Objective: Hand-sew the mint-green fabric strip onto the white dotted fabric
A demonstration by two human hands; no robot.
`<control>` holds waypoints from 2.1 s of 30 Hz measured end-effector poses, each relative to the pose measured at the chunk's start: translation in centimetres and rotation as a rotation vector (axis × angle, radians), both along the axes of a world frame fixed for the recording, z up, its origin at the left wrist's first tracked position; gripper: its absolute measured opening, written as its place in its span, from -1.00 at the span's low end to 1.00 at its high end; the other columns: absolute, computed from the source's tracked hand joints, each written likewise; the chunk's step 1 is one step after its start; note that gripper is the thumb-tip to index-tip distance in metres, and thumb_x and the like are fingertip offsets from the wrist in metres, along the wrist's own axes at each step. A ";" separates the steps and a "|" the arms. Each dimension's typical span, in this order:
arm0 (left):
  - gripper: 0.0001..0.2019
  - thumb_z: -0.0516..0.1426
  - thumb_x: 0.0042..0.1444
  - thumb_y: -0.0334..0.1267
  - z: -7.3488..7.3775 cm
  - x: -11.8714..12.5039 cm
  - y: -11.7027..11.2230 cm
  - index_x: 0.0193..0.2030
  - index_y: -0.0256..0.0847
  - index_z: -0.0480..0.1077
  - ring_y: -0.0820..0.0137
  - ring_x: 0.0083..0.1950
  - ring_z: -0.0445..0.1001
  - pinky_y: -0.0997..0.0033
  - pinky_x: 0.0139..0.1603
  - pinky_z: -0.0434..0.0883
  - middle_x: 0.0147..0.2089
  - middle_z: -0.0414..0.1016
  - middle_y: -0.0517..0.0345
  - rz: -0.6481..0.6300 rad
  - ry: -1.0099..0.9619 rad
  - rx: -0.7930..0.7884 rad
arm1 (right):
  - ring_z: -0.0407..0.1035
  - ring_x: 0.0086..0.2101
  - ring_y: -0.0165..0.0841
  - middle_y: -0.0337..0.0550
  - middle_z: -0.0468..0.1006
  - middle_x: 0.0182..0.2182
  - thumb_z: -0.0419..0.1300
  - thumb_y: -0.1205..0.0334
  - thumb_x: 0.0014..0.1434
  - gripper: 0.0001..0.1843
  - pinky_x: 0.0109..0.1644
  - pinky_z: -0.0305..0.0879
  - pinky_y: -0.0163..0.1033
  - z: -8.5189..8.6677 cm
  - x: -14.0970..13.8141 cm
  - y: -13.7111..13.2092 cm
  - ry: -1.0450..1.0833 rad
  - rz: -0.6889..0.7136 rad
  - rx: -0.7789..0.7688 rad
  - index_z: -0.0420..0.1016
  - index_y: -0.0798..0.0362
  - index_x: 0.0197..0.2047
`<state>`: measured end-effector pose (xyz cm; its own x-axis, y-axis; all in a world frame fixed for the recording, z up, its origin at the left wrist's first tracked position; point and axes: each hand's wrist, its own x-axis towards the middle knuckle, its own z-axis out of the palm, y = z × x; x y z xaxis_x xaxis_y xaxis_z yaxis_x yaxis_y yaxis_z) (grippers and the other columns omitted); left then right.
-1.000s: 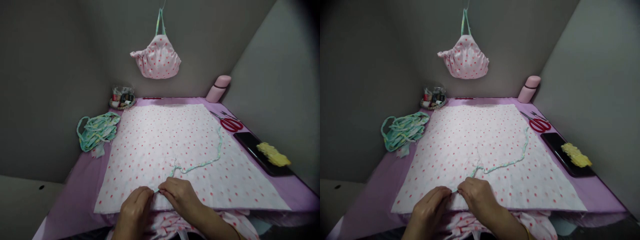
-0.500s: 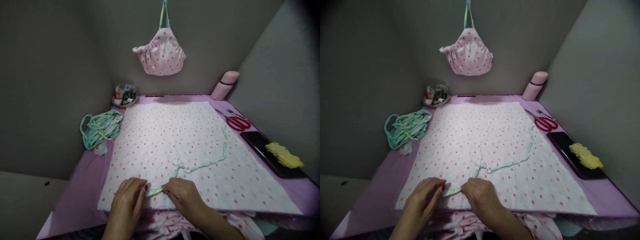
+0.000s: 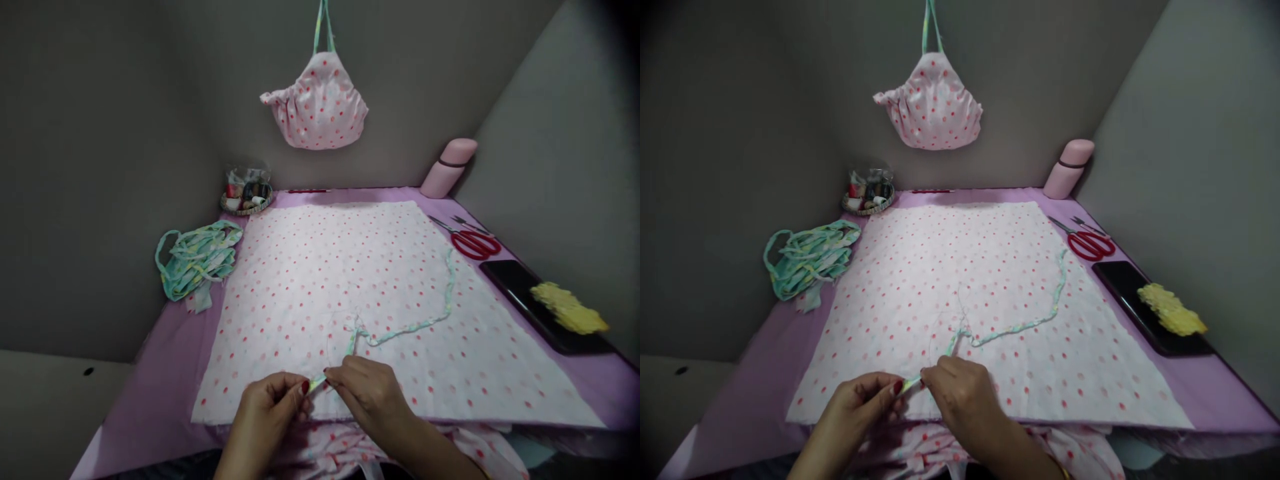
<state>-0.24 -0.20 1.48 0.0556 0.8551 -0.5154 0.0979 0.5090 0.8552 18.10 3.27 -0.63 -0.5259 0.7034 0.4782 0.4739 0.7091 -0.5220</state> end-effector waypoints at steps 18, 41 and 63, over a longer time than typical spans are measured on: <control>-0.77 0.17 -0.11 -0.17 -0.3 -0.9 0.0 -0.38 -0.26 0.54 0.43 -0.49 0.37 0.49 -0.46 0.24 -0.50 0.53 0.14 0.099 0.210 0.103 | 0.25 -0.53 -0.41 -0.20 0.38 -0.57 -0.09 0.32 0.33 -0.67 -0.44 0.05 -0.32 -0.3 -0.1 -0.1 -0.101 -0.001 -0.001 0.45 0.09 -0.35; -0.75 -0.01 0.07 -0.40 1.1 -0.8 -0.6 -0.29 -0.19 0.50 0.36 -0.42 0.48 0.46 -0.39 0.34 -0.42 0.55 0.14 -0.251 0.720 0.382 | 0.35 -0.47 -0.39 -0.19 0.46 -0.52 -0.07 0.32 0.29 -0.69 -0.38 0.10 -0.32 -0.3 -0.2 0.2 -0.135 0.047 -0.134 0.44 0.08 -0.37; -0.71 0.14 -0.13 -0.60 -1.6 -1.2 -1.2 -0.26 -0.21 0.36 0.31 -0.34 0.42 0.35 -0.33 0.40 -0.33 0.46 0.14 -0.546 0.948 0.847 | 0.33 -0.46 -0.39 -0.20 0.45 -0.52 -0.06 0.34 0.28 -0.72 -0.38 0.11 -0.32 -0.7 -0.1 0.1 -0.153 0.042 -0.147 0.42 0.07 -0.37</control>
<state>-1.46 -1.36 -0.07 0.4055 0.9066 0.1166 0.8266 -0.4181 0.3767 17.96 3.36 -1.32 -0.6149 0.7355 0.2844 0.5268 0.6515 -0.5459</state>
